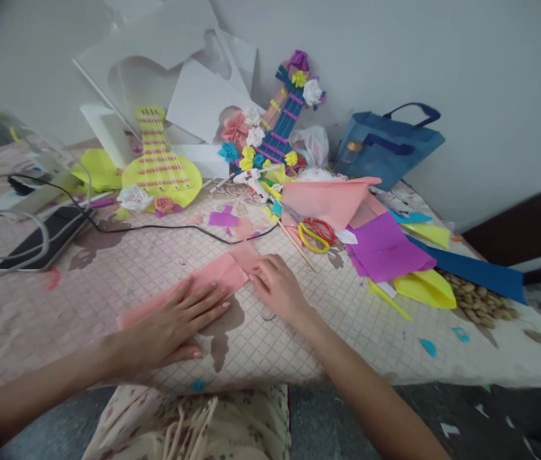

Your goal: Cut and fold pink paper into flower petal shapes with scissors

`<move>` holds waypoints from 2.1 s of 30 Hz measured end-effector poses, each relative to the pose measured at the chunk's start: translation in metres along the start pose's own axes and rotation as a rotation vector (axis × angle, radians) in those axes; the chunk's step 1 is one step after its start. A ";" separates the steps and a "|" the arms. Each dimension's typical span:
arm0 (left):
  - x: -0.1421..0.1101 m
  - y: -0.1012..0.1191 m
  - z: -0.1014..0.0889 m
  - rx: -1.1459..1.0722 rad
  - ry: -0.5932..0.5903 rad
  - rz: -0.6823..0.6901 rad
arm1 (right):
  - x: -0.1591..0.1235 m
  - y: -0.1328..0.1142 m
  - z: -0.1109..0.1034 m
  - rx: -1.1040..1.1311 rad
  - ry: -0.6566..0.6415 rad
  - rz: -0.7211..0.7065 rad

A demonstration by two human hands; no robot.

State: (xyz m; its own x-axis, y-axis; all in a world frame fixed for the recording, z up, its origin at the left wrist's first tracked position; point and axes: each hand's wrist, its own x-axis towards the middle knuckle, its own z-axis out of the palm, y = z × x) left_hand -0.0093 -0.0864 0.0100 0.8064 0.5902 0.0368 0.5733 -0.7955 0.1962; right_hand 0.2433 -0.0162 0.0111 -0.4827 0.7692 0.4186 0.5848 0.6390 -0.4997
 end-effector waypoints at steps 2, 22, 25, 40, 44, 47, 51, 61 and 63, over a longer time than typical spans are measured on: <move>0.000 0.000 -0.001 -0.008 -0.004 -0.001 | -0.005 0.000 0.001 -0.006 -0.043 -0.021; -0.013 -0.016 -0.011 0.008 0.050 -0.078 | -0.014 0.001 0.007 -0.151 -0.214 -0.167; -0.019 -0.015 -0.007 0.048 0.018 -0.071 | -0.014 0.002 0.007 -0.148 -0.209 -0.172; -0.022 -0.007 -0.003 0.044 0.022 -0.112 | -0.006 -0.012 0.007 -0.116 -0.221 -0.199; -0.021 -0.005 -0.004 0.049 0.015 -0.119 | 0.009 -0.026 0.018 -0.183 -0.367 -0.292; -0.020 -0.002 -0.004 0.043 0.031 -0.120 | 0.019 -0.029 0.027 -0.254 -0.431 -0.309; -0.021 -0.006 -0.009 -0.017 0.013 -0.121 | 0.023 -0.018 0.035 -0.334 -0.507 -0.275; -0.083 -0.037 -0.032 -0.254 0.414 -0.616 | 0.019 -0.005 0.043 -0.393 -0.555 -0.273; -0.087 -0.033 -0.033 -0.242 0.418 -0.586 | 0.019 -0.006 0.043 -0.398 -0.551 -0.274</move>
State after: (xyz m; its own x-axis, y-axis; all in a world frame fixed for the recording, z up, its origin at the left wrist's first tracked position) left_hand -0.1029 -0.1071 0.0323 0.2296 0.9483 0.2193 0.8042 -0.3118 0.5060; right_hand 0.2028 -0.0053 -0.0104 -0.8421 0.5393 -0.0056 0.5381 0.8395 -0.0749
